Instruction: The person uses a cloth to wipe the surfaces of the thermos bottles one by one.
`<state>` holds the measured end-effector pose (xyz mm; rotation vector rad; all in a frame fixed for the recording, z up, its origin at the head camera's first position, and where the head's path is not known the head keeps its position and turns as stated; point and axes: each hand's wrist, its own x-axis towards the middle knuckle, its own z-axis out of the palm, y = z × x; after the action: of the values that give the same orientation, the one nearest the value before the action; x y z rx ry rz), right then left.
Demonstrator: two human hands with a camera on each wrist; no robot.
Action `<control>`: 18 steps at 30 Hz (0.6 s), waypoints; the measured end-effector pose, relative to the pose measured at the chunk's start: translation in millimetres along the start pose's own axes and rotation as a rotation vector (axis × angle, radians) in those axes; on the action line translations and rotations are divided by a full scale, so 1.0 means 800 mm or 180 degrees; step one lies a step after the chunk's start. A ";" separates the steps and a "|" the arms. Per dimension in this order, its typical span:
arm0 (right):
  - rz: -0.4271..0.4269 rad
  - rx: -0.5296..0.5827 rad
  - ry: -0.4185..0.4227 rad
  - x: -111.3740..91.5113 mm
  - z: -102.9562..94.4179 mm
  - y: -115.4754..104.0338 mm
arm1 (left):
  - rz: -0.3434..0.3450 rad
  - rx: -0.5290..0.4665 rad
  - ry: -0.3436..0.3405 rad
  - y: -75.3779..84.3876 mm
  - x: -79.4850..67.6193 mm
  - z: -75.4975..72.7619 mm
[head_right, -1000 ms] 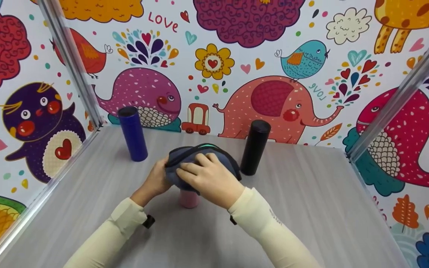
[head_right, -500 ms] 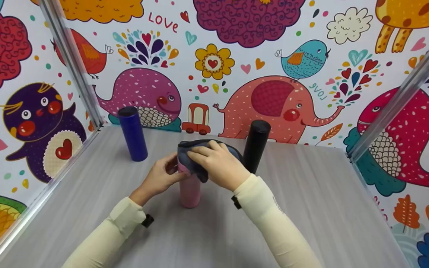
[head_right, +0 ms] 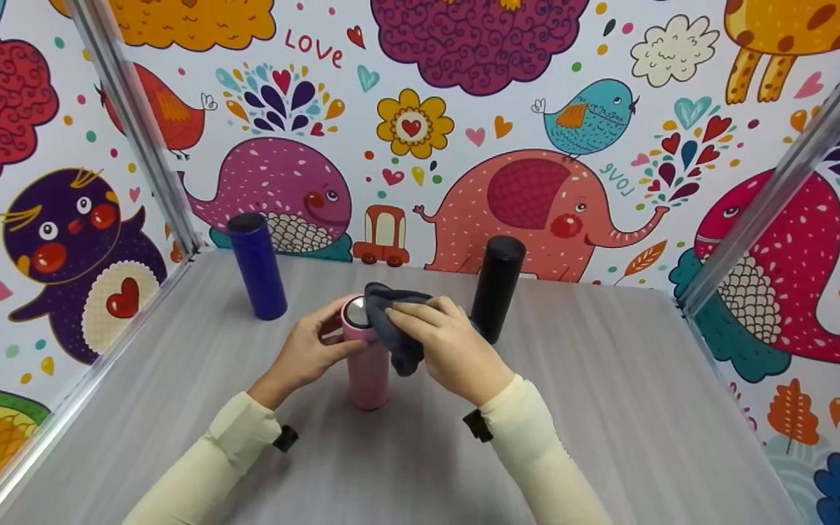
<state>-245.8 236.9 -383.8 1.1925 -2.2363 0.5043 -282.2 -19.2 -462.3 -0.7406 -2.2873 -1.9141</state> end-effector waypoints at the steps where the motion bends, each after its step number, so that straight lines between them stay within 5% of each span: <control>1: 0.0047 0.0078 0.0093 -0.002 0.000 0.001 | 0.0015 -0.0005 0.0044 0.000 -0.001 -0.001; 10: 0.0301 0.0518 0.1034 -0.019 -0.005 0.011 | 0.0070 -0.0521 0.0748 0.000 -0.011 -0.009; 18: 0.0517 0.0787 0.1483 -0.020 -0.024 -0.009 | -0.0069 -0.2440 0.1520 0.002 -0.019 -0.019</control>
<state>-227.0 253.6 -378.4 0.8924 -1.9088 1.0340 -272.4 -38.3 -462.6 -0.2296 -1.2759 -2.6253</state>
